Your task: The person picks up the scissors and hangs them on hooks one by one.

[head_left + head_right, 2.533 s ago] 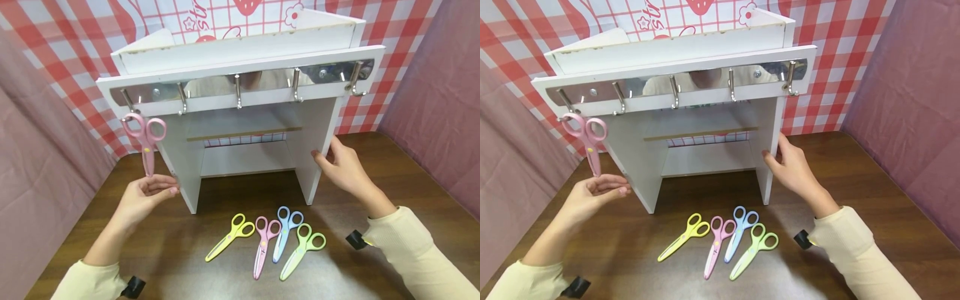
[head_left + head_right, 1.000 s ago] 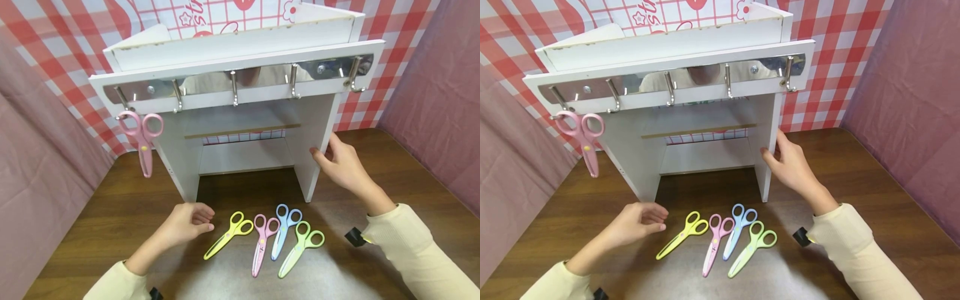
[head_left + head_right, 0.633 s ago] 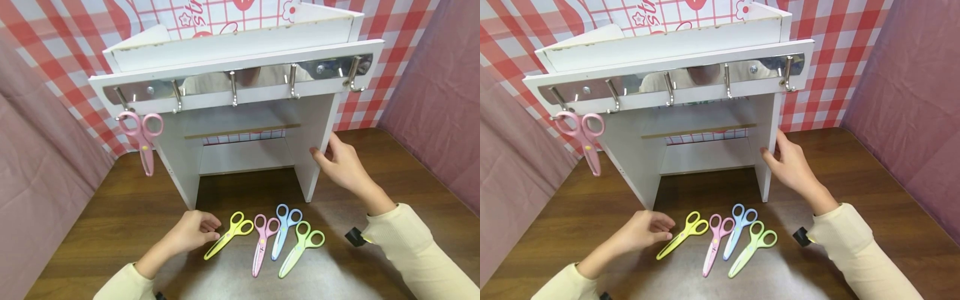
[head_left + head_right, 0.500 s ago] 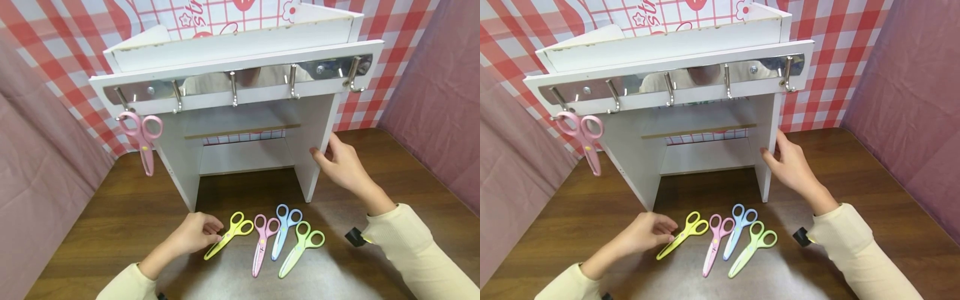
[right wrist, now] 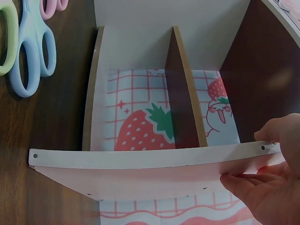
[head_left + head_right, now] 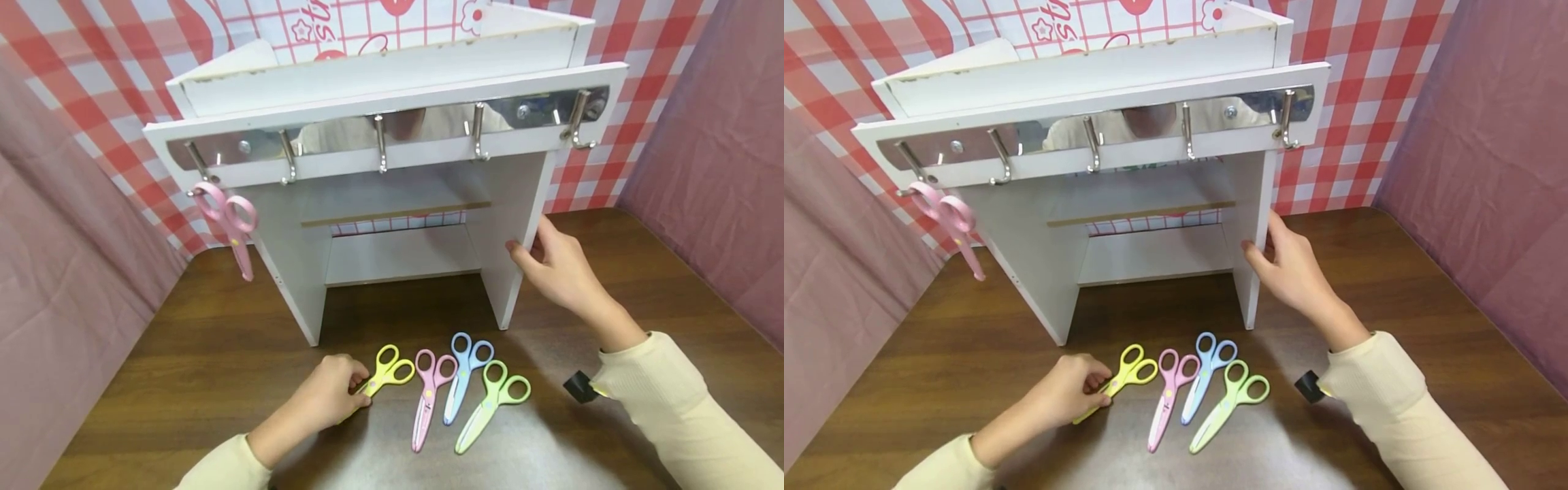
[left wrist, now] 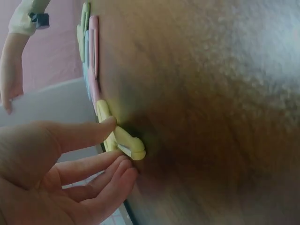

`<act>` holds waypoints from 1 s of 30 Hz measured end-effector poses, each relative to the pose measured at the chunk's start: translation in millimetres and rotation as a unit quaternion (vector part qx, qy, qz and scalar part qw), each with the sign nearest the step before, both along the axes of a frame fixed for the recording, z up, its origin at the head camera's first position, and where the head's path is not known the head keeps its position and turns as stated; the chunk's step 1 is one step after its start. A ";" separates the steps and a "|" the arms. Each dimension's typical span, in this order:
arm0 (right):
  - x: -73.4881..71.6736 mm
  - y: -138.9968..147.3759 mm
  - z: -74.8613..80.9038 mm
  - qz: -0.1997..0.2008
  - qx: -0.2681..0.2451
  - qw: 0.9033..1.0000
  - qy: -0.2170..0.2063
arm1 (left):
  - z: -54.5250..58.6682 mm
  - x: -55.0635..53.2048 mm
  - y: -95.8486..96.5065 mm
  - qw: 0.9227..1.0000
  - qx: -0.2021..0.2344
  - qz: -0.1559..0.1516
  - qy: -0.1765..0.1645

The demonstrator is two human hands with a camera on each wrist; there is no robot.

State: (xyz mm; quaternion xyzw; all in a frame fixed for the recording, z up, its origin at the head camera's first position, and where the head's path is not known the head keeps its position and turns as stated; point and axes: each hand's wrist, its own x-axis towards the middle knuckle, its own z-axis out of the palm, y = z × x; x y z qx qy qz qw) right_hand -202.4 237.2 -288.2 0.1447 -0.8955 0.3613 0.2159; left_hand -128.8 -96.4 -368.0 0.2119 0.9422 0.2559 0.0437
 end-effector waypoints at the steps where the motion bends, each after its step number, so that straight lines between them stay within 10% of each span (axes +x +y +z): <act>1: 0.0 0.1 0.3 0.001 -0.001 1.000 0.000 | 0.1 0.2 0.7 1.000 -0.004 0.002 0.004; 30: -0.5 0.9 0.0 0.003 0.000 1.000 -0.002 | -0.9 -1.2 -11.1 0.995 -0.061 0.044 0.070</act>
